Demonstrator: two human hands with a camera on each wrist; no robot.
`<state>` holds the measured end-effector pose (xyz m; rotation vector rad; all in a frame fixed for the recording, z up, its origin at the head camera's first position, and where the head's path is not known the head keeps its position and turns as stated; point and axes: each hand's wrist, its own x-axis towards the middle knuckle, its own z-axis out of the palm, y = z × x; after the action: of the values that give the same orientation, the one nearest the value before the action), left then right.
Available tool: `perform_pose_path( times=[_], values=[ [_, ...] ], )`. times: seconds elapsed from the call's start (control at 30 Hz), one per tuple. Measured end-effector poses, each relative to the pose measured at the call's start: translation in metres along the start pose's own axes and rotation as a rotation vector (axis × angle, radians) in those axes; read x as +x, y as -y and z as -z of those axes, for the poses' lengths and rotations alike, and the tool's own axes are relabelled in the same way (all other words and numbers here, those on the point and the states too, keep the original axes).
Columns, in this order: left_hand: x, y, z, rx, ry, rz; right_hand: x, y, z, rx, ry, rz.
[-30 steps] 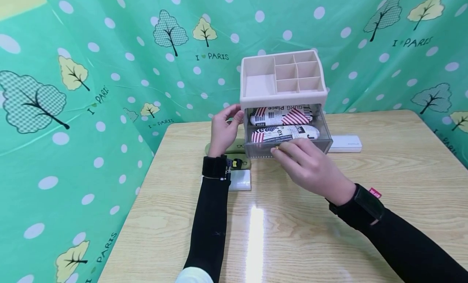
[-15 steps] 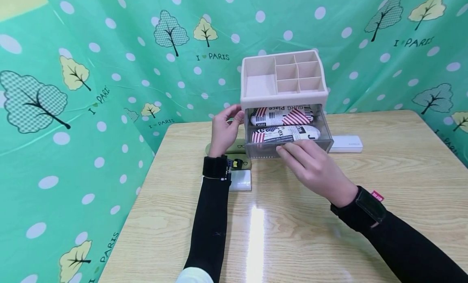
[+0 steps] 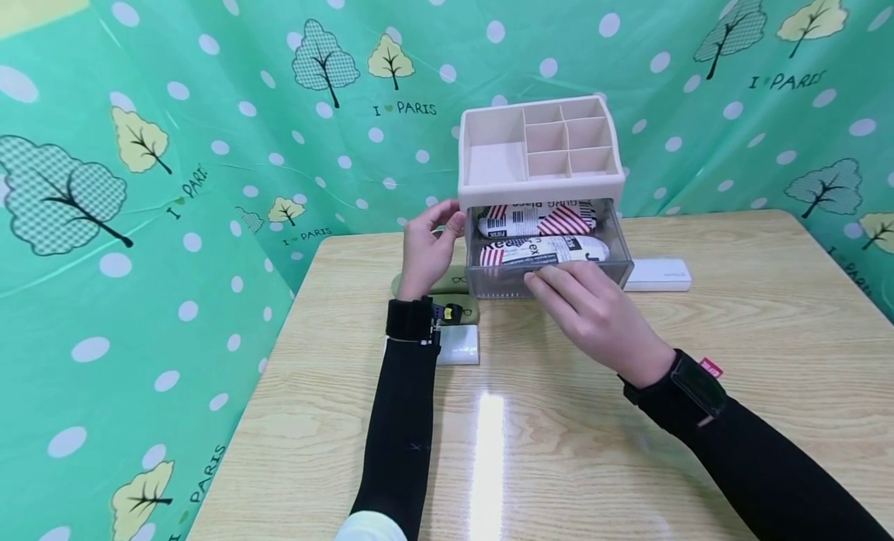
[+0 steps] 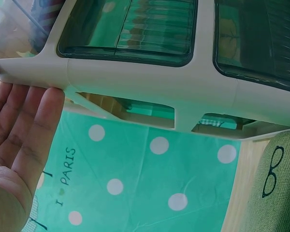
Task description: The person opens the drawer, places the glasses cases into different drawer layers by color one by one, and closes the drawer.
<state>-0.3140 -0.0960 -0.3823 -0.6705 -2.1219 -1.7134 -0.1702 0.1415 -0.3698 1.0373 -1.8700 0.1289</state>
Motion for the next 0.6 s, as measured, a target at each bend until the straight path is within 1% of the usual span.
perform_pose_path(
  times=[0.3,0.5,0.6],
  values=[
    [0.000,0.000,0.000,0.010,-0.006,0.004,0.001,-0.006,-0.004,0.023,0.004,-0.024],
    [0.000,0.002,0.000,0.013,0.000,-0.037,0.000,-0.010,-0.009,0.036,-0.018,-0.037],
    [0.000,0.003,0.000,0.014,-0.001,-0.041,0.001,-0.013,-0.011,0.041,-0.027,-0.053]
  ],
)
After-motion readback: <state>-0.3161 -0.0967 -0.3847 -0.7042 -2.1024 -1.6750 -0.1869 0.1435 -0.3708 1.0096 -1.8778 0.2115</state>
